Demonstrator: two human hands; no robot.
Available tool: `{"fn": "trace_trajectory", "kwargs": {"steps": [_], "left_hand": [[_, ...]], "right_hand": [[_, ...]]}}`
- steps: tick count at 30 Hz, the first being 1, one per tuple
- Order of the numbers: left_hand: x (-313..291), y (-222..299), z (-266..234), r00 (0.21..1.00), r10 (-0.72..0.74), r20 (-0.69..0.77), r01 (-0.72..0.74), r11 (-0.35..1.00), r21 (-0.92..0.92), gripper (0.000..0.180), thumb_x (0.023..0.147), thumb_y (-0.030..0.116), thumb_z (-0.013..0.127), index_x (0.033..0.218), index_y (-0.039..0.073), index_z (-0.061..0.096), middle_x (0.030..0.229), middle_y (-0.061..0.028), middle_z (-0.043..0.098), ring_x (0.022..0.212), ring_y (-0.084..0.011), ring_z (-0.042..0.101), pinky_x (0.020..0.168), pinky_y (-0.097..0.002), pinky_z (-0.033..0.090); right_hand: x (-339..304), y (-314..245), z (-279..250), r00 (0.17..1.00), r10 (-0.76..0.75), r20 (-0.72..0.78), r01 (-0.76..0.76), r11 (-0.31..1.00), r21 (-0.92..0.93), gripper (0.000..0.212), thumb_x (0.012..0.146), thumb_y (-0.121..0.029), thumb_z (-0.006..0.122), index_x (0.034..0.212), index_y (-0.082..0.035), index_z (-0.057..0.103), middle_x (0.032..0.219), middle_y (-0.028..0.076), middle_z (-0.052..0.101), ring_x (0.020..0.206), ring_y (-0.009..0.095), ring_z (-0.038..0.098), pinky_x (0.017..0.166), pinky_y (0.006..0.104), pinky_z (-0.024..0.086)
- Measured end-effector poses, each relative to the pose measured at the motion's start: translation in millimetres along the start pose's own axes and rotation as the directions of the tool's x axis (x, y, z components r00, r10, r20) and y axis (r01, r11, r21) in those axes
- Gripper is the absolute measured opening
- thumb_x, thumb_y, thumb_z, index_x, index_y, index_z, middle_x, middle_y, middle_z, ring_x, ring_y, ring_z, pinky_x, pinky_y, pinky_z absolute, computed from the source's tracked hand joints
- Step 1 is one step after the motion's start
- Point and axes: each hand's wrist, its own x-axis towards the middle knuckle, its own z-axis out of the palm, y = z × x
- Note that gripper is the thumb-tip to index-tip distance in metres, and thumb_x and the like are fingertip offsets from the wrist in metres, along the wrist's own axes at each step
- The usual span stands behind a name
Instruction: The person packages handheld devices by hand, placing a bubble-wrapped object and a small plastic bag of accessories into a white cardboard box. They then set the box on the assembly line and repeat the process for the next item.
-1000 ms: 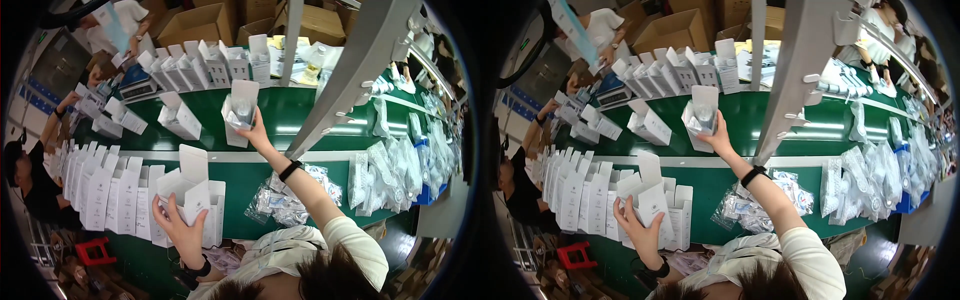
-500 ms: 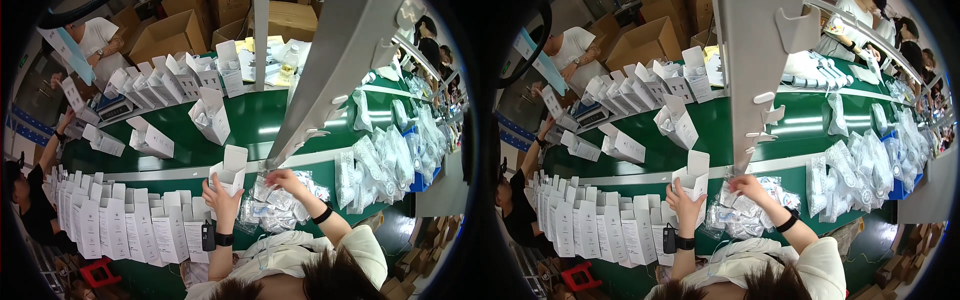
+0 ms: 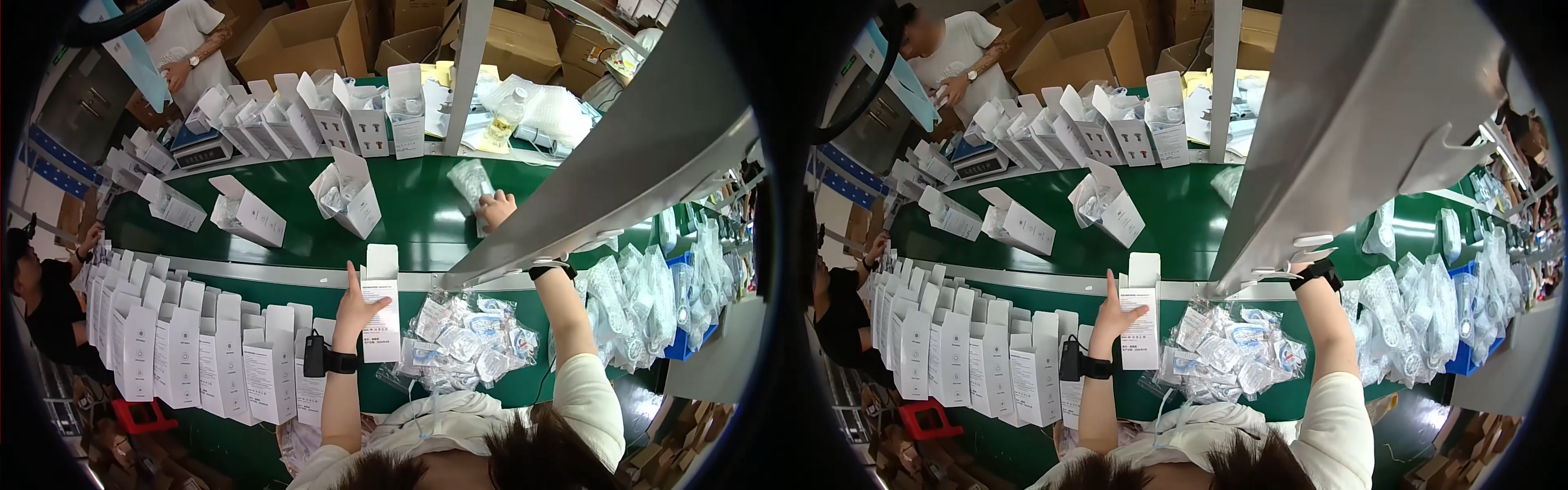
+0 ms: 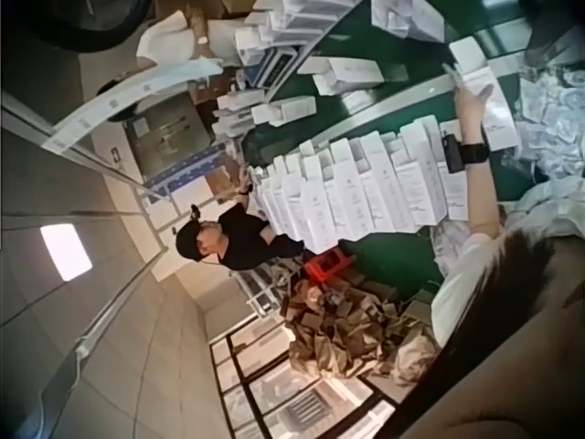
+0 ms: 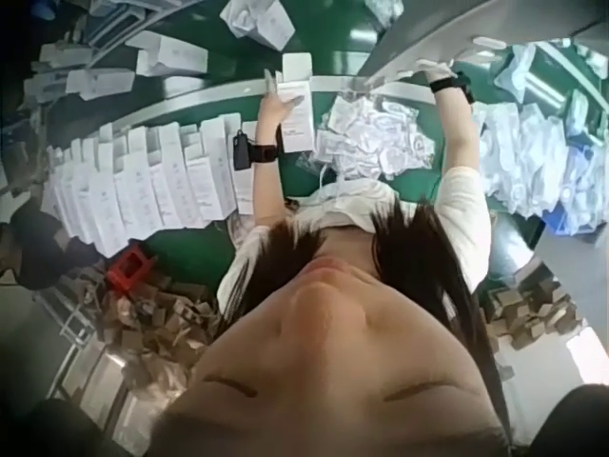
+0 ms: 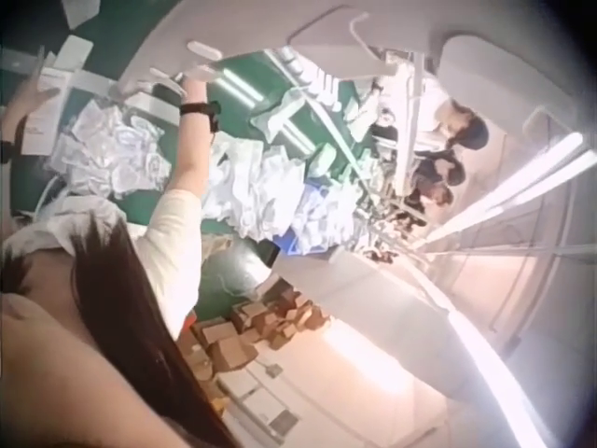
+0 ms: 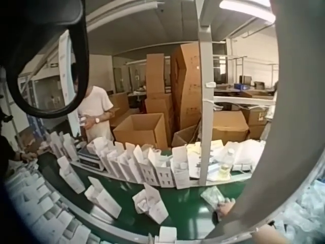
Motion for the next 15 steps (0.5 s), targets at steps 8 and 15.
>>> {"fn": "trace_trajectory", "kwargs": {"steps": [8,15], "left_hand": [[11.1,-19.7,28.0,1.000,0.019,0.009,-0.007,0.722,-0.692,0.086,0.068,0.014,0.070,0.135,0.013,0.016,0.122,-0.0188,0.040,0.113,-0.0314,0.041,0.090,-0.0394,0.039],[-44.5,73.0,-11.7,0.937,0.326,-0.123,-0.337,0.759,-0.557,0.079,0.060,0.003,0.070,0.128,0.014,0.031,0.121,-0.0127,0.039,0.108,-0.0265,0.043,0.086,-0.0369,0.040]], "right_hand": [[41.2,9.2,30.7,0.983,-0.034,-0.180,0.122,0.855,0.504,0.065,0.063,-0.022,0.071,0.122,-0.013,0.045,0.112,0.012,0.051,0.102,0.031,0.047,0.083,0.0355,0.040],[1.3,55.4,155.5,0.921,0.159,-0.356,0.272,0.392,0.879,0.072,0.067,-0.023,0.070,0.130,-0.012,0.035,0.104,0.012,0.057,0.097,0.028,0.052,0.087,0.0346,0.039]]}}
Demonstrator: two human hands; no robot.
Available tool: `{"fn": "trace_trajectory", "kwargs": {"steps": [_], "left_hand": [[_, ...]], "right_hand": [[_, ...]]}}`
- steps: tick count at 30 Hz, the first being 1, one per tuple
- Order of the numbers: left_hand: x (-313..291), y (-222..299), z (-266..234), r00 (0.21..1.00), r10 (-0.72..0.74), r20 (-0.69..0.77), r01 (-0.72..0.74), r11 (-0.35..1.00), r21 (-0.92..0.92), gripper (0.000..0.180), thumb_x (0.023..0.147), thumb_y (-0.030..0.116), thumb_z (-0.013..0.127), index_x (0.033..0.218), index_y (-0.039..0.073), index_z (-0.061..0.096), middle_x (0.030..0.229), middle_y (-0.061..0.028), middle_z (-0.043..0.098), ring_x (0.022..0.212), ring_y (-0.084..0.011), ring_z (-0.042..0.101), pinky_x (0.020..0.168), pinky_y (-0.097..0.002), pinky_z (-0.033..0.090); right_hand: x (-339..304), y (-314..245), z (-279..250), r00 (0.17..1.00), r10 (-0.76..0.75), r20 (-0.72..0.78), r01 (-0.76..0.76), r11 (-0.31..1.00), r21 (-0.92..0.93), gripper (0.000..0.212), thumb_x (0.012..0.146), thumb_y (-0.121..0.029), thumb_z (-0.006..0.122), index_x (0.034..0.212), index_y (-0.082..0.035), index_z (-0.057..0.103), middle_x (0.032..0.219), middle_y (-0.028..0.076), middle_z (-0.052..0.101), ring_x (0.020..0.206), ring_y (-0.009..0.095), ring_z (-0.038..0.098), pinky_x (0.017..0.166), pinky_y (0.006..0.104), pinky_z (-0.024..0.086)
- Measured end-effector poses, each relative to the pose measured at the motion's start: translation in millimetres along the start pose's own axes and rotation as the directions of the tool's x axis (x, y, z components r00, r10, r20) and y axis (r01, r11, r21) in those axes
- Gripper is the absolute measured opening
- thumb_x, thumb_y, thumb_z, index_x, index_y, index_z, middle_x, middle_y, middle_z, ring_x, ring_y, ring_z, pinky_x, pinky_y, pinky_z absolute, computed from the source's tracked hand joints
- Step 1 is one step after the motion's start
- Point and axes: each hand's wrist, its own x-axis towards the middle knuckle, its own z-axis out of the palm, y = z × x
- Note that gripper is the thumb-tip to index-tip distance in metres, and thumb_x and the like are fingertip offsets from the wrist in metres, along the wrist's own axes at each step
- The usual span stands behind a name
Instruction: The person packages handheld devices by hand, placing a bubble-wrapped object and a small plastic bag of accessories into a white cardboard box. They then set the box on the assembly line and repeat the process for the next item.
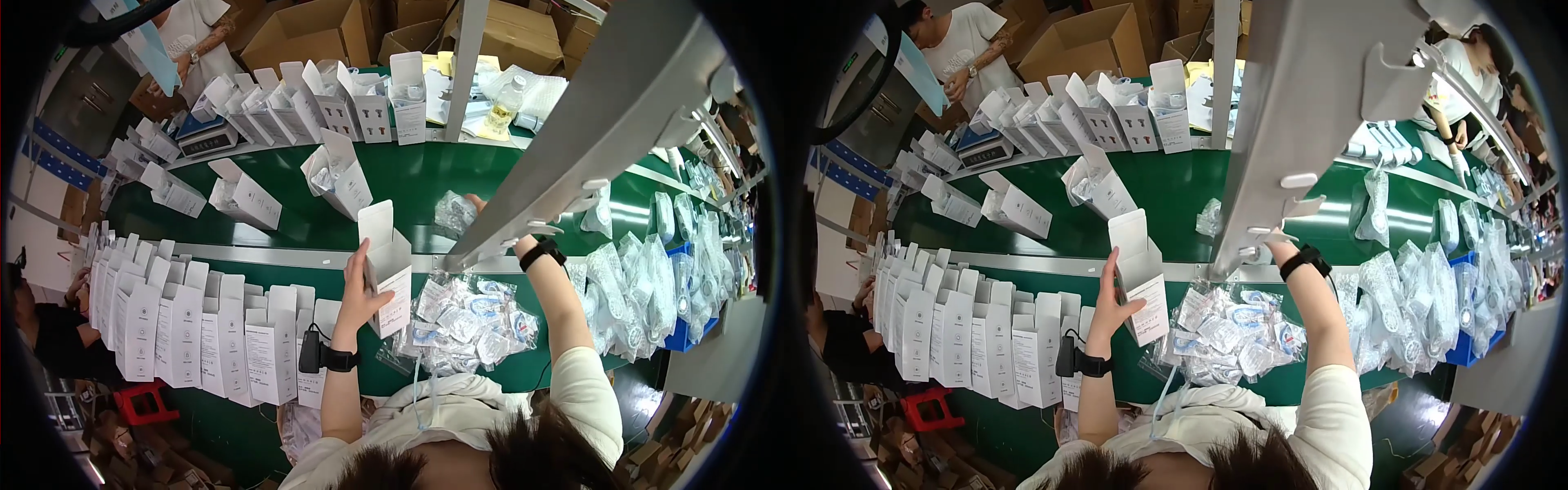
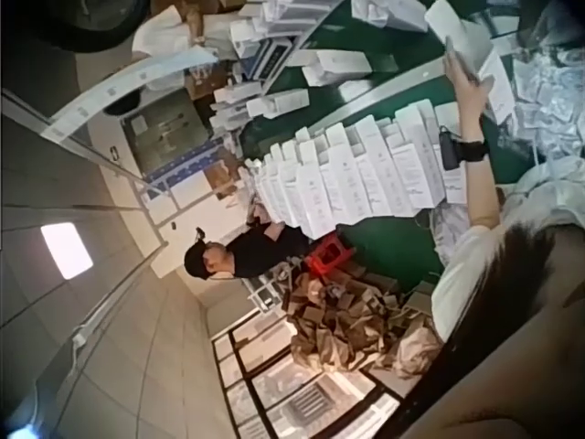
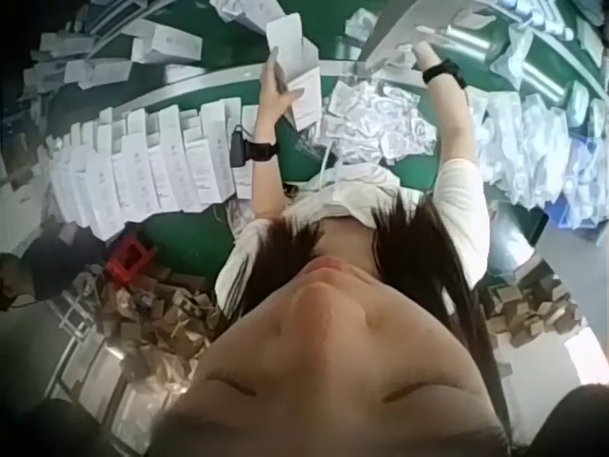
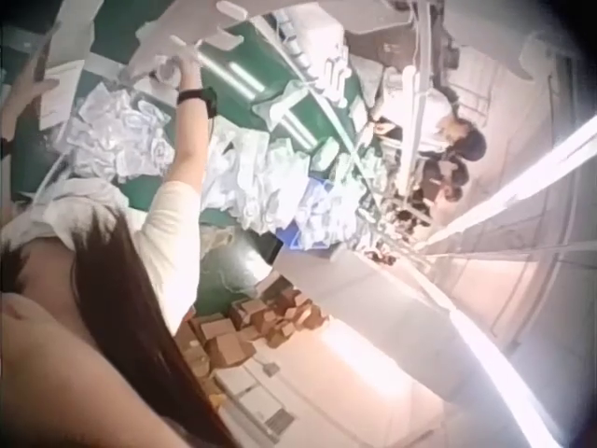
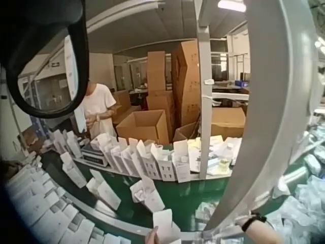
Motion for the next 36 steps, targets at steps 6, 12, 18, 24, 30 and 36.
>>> {"fn": "trace_trajectory", "kwargs": {"steps": [6,12,18,24,30,36], "left_hand": [[-44.9,34.2,4.8,0.946,0.303,0.119,-0.310,0.730,0.609,0.076,0.054,0.005,0.075,0.119,0.013,0.037,0.122,-0.0121,0.039,0.109,-0.0288,0.043,0.087,-0.0366,0.041],[-63.3,44.7,47.2,0.881,0.391,0.268,-0.473,0.686,0.552,0.071,0.054,0.010,0.077,0.111,0.008,0.035,0.120,-0.0186,0.039,0.104,-0.0364,0.044,0.084,-0.0405,0.041],[-83.0,39.7,62.8,0.916,0.401,-0.003,-0.337,0.773,0.538,0.070,0.055,0.007,0.078,0.106,0.005,0.030,0.119,-0.0233,0.038,0.104,-0.0395,0.043,0.083,-0.0433,0.042],[-86.6,23.2,49.4,0.840,0.541,-0.050,-0.414,0.697,0.585,0.075,0.056,0.004,0.078,0.108,0.008,0.024,0.116,-0.0204,0.036,0.107,-0.0304,0.042,0.090,-0.0390,0.037],[-64.5,-23.8,7.1,0.814,0.449,-0.369,-0.410,0.893,0.183,0.068,0.059,0.003,0.076,0.103,0.009,0.025,0.124,-0.0234,0.031,0.112,-0.0306,0.039,0.094,-0.0369,0.031],[-49.0,-56.0,-20.8,0.896,0.369,-0.246,-0.278,0.900,0.337,0.067,0.061,0.005,0.075,0.107,0.010,0.026,0.113,-0.0143,0.034,0.107,-0.0250,0.039,0.088,-0.0354,0.037]], "right_hand": [[-102.3,-209.1,-49.2,0.931,0.236,-0.280,-0.008,0.778,0.629,0.087,0.066,-0.005,0.064,0.135,-0.013,0.012,0.118,0.020,0.042,0.107,0.033,0.048,0.088,0.0423,0.044],[-149.0,-321.2,5.5,0.782,0.289,-0.552,0.427,0.396,0.813,0.074,0.071,-0.005,0.062,0.130,-0.010,0.016,0.112,0.016,0.043,0.105,0.036,0.049,0.079,0.0422,0.049],[-109.7,-334.2,86.9,0.541,0.190,-0.820,0.354,0.832,0.426,0.076,0.067,-0.005,0.070,0.125,-0.009,0.022,0.112,0.011,0.040,0.105,0.021,0.043,0.088,0.0324,0.038],[-129.1,-334.0,92.1,0.749,-0.453,-0.484,0.273,0.876,-0.397,0.039,0.075,-0.018,0.066,0.107,-0.005,0.050,0.114,0.012,0.042,0.104,0.024,0.045,0.087,0.0306,0.037],[-136.2,-192.6,45.7,0.883,-0.085,-0.462,-0.063,0.953,-0.297,0.020,0.073,-0.014,0.062,0.090,-0.004,0.062,0.092,0.013,0.058,0.089,0.031,0.054,0.074,0.0384,0.045],[-139.1,-107.0,37.2,0.980,0.200,0.006,-0.171,0.849,-0.500,0.025,0.065,-0.011,0.068,0.086,-0.003,0.060,0.096,0.014,0.058,0.087,0.031,0.054,0.076,0.0371,0.043]]}}
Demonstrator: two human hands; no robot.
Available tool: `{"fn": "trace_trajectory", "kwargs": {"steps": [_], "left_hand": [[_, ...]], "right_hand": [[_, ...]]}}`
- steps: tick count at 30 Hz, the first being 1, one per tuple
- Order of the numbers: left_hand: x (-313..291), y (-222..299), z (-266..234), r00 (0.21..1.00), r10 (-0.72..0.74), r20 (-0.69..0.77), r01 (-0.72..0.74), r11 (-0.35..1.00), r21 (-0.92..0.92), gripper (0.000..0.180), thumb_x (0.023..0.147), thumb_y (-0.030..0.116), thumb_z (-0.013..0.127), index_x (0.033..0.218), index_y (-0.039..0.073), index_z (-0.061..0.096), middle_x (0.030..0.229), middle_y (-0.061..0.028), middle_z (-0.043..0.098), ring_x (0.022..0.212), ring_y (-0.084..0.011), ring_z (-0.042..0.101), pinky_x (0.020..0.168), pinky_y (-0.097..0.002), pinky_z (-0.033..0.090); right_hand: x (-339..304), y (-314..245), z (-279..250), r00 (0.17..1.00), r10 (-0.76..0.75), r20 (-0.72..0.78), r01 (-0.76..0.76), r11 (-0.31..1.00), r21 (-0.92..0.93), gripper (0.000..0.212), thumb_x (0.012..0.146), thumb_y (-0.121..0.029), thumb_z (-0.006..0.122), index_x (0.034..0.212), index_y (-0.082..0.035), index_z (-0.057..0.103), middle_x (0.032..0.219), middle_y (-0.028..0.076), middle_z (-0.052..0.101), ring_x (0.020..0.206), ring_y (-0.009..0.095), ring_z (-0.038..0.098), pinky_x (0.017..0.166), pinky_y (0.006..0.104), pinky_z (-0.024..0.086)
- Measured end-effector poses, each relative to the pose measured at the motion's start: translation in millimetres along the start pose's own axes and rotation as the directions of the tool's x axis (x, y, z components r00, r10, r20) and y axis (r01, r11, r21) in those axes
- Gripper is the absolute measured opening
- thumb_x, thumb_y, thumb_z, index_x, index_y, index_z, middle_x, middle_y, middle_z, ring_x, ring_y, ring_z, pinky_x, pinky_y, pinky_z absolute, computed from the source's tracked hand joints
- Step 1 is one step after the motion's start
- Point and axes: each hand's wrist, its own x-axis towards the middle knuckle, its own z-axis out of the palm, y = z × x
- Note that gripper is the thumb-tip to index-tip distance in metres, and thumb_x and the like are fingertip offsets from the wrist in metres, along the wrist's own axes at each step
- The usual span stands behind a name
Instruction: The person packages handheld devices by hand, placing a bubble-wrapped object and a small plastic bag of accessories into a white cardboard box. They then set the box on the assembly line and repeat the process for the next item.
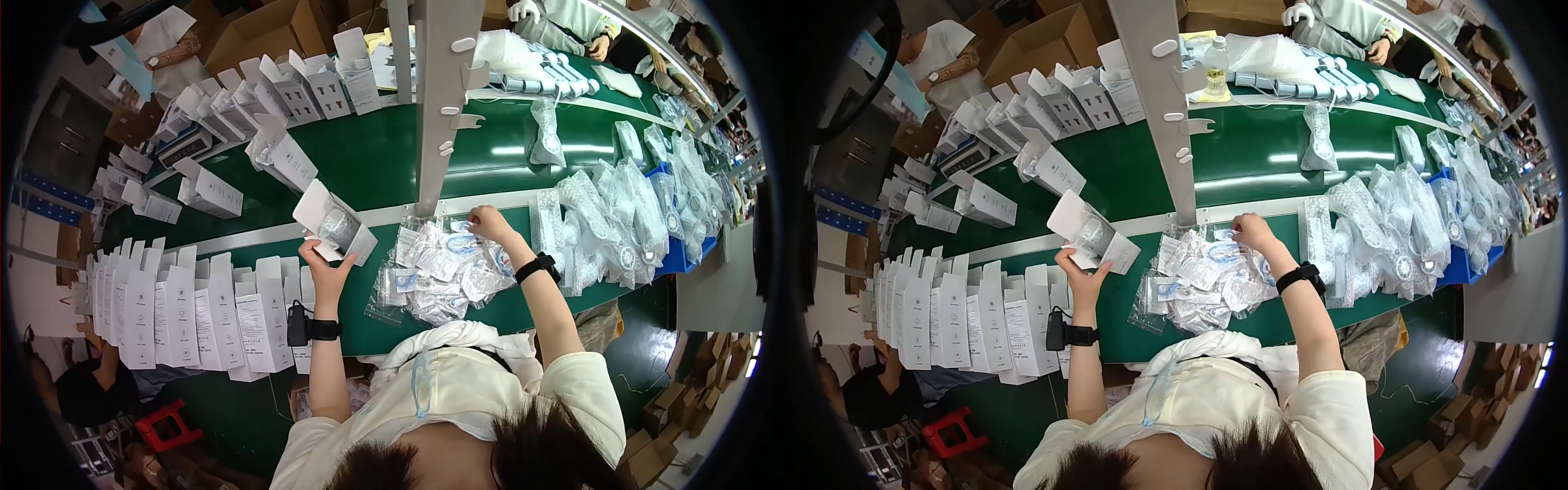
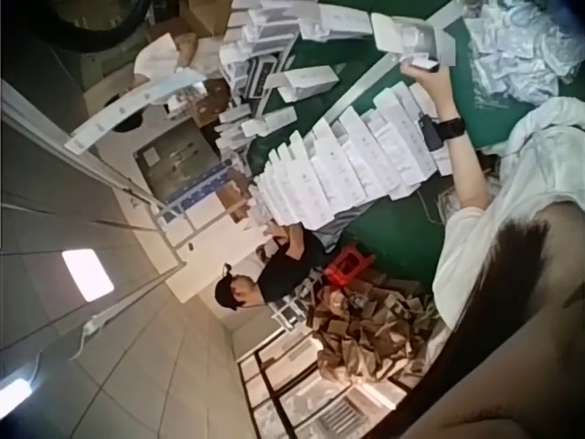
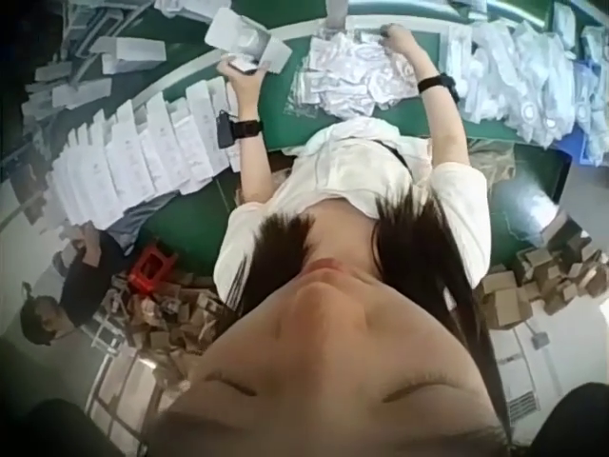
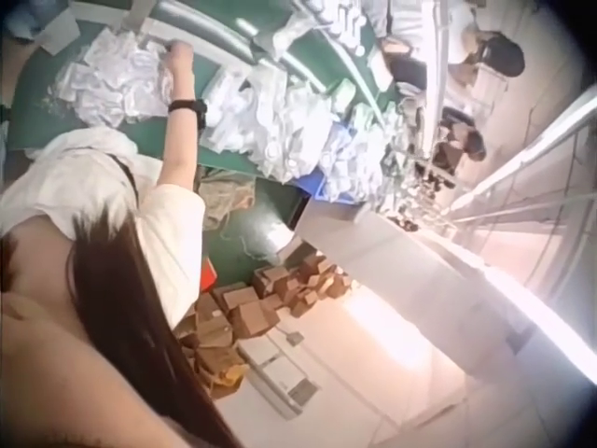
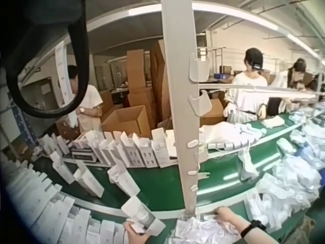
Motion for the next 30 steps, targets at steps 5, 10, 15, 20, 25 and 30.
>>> {"fn": "trace_trajectory", "kwargs": {"steps": [5,10,15,20,25,30], "left_hand": [[17.7,53.8,-14.0,0.999,0.031,0.024,-0.035,0.979,0.201,0.047,0.064,0.007,0.072,0.098,0.003,0.041,0.111,-0.0167,0.041,0.100,-0.0306,0.046,0.083,-0.0360,0.040],[24.5,59.5,-31.1,0.994,-0.070,0.082,0.019,0.865,0.501,0.022,0.066,0.001,0.066,0.084,-0.003,0.053,0.103,-0.0182,0.046,0.088,-0.0349,0.050,0.074,-0.0347,0.043],[39.0,65.1,-25.7,0.999,-0.048,0.015,0.035,0.867,0.498,0.015,0.066,-0.005,0.061,0.080,-0.005,0.056,0.090,-0.0165,0.052,0.078,-0.0328,0.054,0.065,-0.0321,0.044],[43.9,60.9,-30.2,0.997,0.072,-0.034,-0.058,0.949,0.309,0.011,0.066,-0.006,0.060,0.076,-0.005,0.057,0.074,-0.0134,0.055,0.065,-0.0279,0.054,0.057,-0.0290,0.042],[48.5,47.6,-35.0,0.996,-0.005,-0.086,0.030,0.954,0.297,0.007,0.067,-0.005,0.061,0.073,-0.004,0.059,0.072,-0.0114,0.057,0.057,-0.0215,0.052,0.052,-0.0261,0.040],[41.7,48.6,-35.9,0.984,-0.163,-0.076,0.178,0.947,0.268,0.012,0.067,-0.003,0.063,0.078,-0.003,0.060,0.085,-0.0106,0.060,0.065,-0.0184,0.056,0.057,-0.0262,0.043]], "right_hand": [[-11.3,-2.2,-16.5,0.997,-0.077,-0.019,0.079,0.987,0.142,0.019,0.065,-0.004,0.066,0.082,-0.002,0.057,0.092,0.015,0.058,0.078,0.032,0.056,0.070,0.0340,0.046],[-27.7,-83.6,-70.5,0.906,-0.108,-0.410,0.192,0.967,0.169,0.021,0.070,0.004,0.063,0.088,-0.002,0.055,0.088,0.014,0.058,0.066,0.028,0.057,0.061,0.0273,0.046],[-19.8,-210.5,-71.2,0.791,-0.270,-0.550,0.568,0.659,0.493,0.031,0.073,0.006,0.062,0.102,-0.004,0.055,0.092,0.010,0.060,0.077,0.018,0.061,0.064,0.0268,0.049],[24.6,-249.4,-15.9,0.621,-0.599,-0.506,0.775,0.565,0.282,0.035,0.067,0.005,0.062,0.100,-0.007,0.057,0.089,0.009,0.059,0.084,0.027,0.059,0.072,0.0334,0.049],[32.1,-251.5,-20.5,0.628,-0.745,-0.225,0.761,0.648,-0.023,0.032,0.063,-0.001,0.060,0.094,-0.009,0.059,0.081,0.008,0.058,0.089,0.025,0.054,0.087,0.0408,0.039],[39.8,-250.6,-16.3,0.647,-0.762,0.038,0.733,0.607,-0.307,0.022,0.064,-0.009,0.059,0.086,-0.010,0.061,0.083,0.007,0.055,0.095,0.022,0.049,0.097,0.0449,0.027]]}}
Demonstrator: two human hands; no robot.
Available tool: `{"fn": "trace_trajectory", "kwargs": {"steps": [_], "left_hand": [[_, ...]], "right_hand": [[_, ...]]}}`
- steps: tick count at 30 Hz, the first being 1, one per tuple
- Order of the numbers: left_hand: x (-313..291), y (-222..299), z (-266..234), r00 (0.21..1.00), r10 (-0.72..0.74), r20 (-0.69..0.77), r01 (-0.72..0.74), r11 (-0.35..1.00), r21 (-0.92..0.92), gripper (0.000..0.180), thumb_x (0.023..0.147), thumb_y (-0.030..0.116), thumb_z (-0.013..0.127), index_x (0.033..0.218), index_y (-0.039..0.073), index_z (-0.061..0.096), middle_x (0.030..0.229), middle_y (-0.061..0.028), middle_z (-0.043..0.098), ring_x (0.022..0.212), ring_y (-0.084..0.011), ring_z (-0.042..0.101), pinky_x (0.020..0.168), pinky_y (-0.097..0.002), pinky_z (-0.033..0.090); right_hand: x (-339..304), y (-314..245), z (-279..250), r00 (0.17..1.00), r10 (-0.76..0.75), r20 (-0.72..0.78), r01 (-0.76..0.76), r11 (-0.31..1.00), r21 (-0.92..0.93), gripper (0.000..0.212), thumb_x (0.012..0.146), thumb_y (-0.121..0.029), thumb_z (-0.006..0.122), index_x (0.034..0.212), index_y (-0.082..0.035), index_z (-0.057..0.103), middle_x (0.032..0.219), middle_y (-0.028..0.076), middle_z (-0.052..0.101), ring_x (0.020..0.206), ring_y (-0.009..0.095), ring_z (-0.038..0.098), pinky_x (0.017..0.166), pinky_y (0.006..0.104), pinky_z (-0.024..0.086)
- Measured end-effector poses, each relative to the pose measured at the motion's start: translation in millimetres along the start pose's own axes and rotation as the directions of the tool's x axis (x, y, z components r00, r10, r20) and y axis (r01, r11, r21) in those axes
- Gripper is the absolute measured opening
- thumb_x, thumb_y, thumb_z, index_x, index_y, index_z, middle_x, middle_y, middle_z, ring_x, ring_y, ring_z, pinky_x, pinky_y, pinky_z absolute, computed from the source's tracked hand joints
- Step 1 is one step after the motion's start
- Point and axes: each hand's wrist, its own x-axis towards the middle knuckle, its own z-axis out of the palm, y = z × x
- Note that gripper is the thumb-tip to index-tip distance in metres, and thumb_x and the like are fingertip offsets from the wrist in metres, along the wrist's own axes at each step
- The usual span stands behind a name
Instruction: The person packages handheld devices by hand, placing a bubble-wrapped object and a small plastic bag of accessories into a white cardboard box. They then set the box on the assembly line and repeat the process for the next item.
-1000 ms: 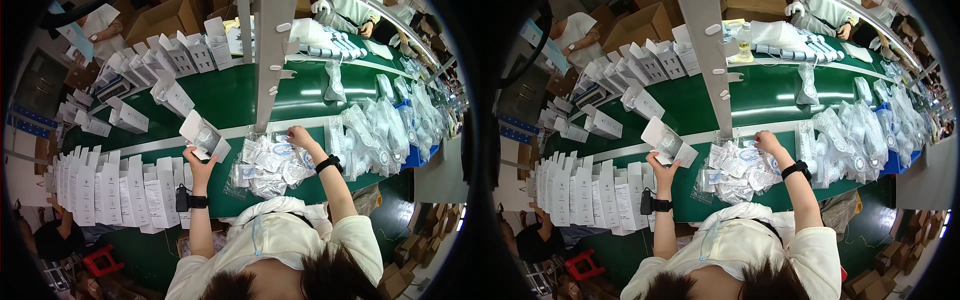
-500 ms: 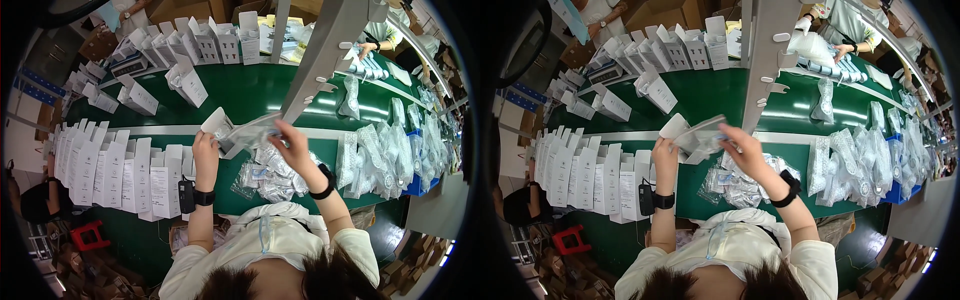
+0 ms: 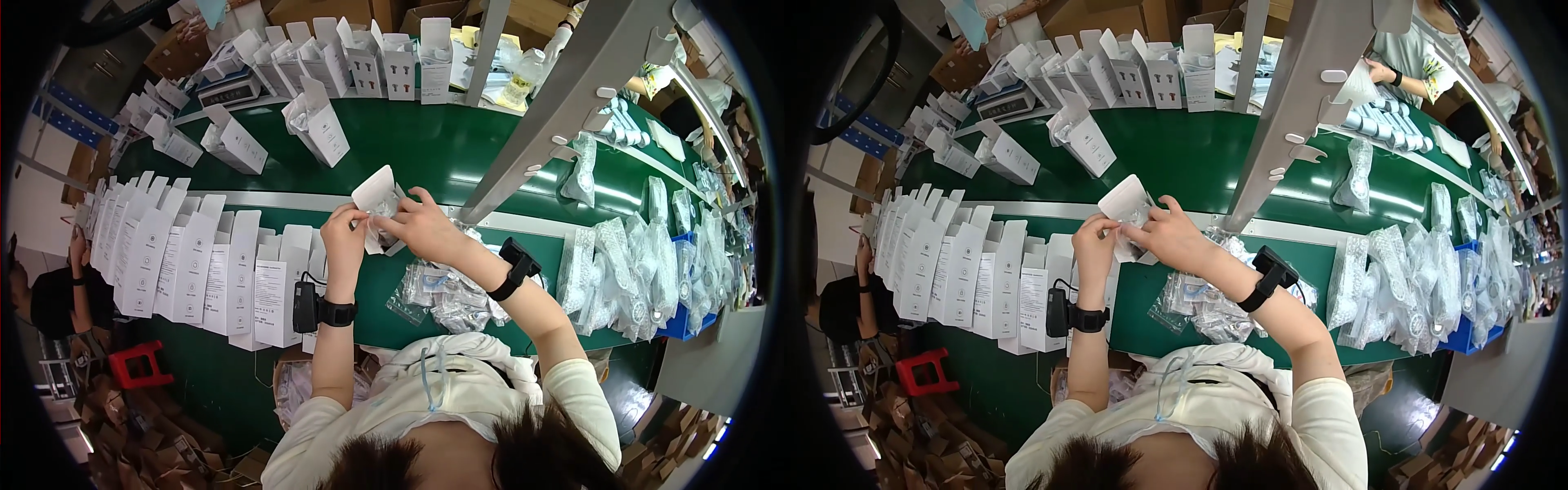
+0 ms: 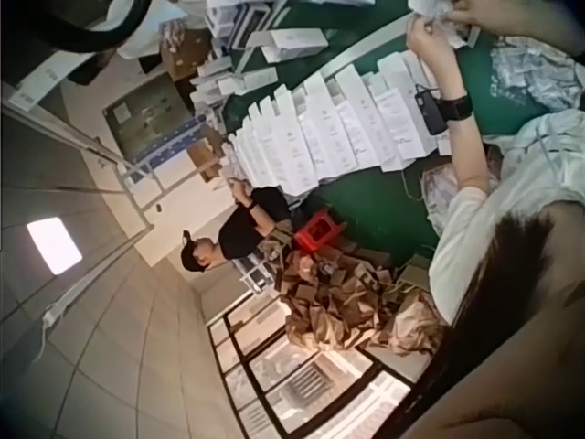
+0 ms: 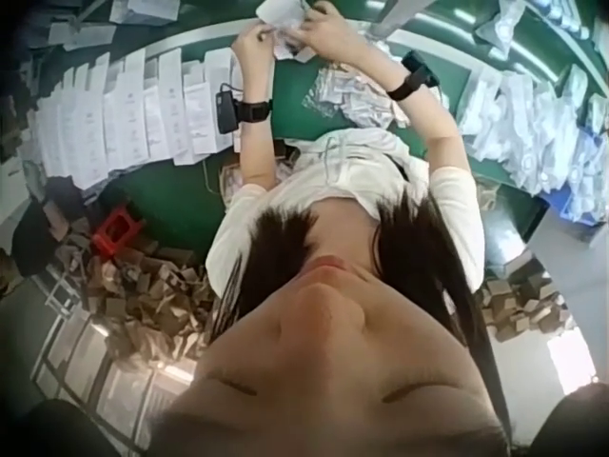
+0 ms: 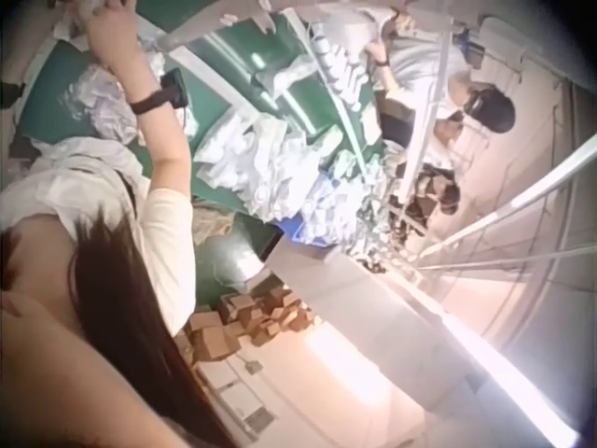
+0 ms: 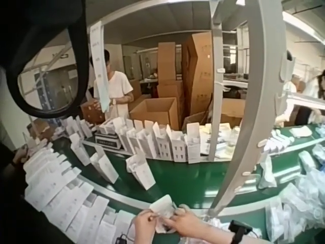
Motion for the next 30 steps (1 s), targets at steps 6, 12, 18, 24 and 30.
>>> {"fn": "trace_trajectory", "kwargs": {"steps": [6,12,18,24,30], "left_hand": [[-16.7,-15.4,-35.9,0.971,0.072,-0.226,-0.052,0.995,0.091,0.028,0.070,0.003,0.066,0.096,0.000,0.057,0.116,-0.0125,0.048,0.098,-0.0239,0.052,0.077,-0.0305,0.044],[-44.7,-26.6,-84.6,0.986,0.045,-0.163,0.095,0.650,0.754,0.057,0.064,0.010,0.070,0.115,0.005,0.046,0.135,-0.0144,0.025,0.123,-0.0361,0.023,0.091,-0.0536,0.027],[-67.5,-80.4,-87.2,0.992,-0.122,-0.044,0.089,0.399,0.913,0.062,0.062,0.014,0.072,0.117,0.007,0.045,0.137,-0.0174,0.019,0.123,-0.0388,0.022,0.093,-0.0607,0.022],[-65.6,1.5,-84.5,0.976,0.119,-0.183,0.010,0.814,0.581,0.062,0.062,0.016,0.072,0.118,0.009,0.045,0.134,-0.0188,0.022,0.121,-0.0398,0.024,0.096,-0.0549,0.023],[-40.0,42.3,1.8,1.000,0.002,-0.022,0.006,0.935,0.355,0.067,0.064,0.022,0.073,0.121,0.008,0.041,0.132,-0.0228,0.022,0.118,-0.0424,0.025,0.095,-0.0478,0.028]], "right_hand": [[-9.2,0.2,4.0,0.983,-0.014,-0.184,0.044,0.987,0.158,0.040,0.063,-0.013,0.063,0.103,-0.010,0.056,0.111,0.012,0.048,0.109,0.026,0.041,0.099,0.0471,0.023],[-23.9,23.0,44.8,0.882,0.390,-0.263,-0.039,0.618,0.785,0.086,0.059,-0.015,0.074,0.132,-0.009,0.028,0.129,0.015,0.036,0.123,0.028,0.030,0.104,0.0427,0.018],[6.8,34.3,96.7,0.885,0.466,0.010,-0.096,0.161,0.982,0.103,0.053,-0.010,0.079,0.136,-0.009,0.018,0.136,0.015,0.026,0.126,0.028,0.026,0.102,0.0348,0.024],[42.4,106.3,82.8,0.642,0.756,-0.127,-0.155,0.291,0.944,0.103,0.055,-0.008,0.078,0.136,-0.007,0.015,0.134,0.017,0.029,0.121,0.029,0.033,0.100,0.0347,0.029],[6.8,92.2,93.8,0.438,0.835,-0.333,-0.513,0.537,0.670,0.094,0.065,-0.015,0.072,0.137,-0.007,0.013,0.131,0.018,0.033,0.115,0.030,0.040,0.094,0.0324,0.035]]}}
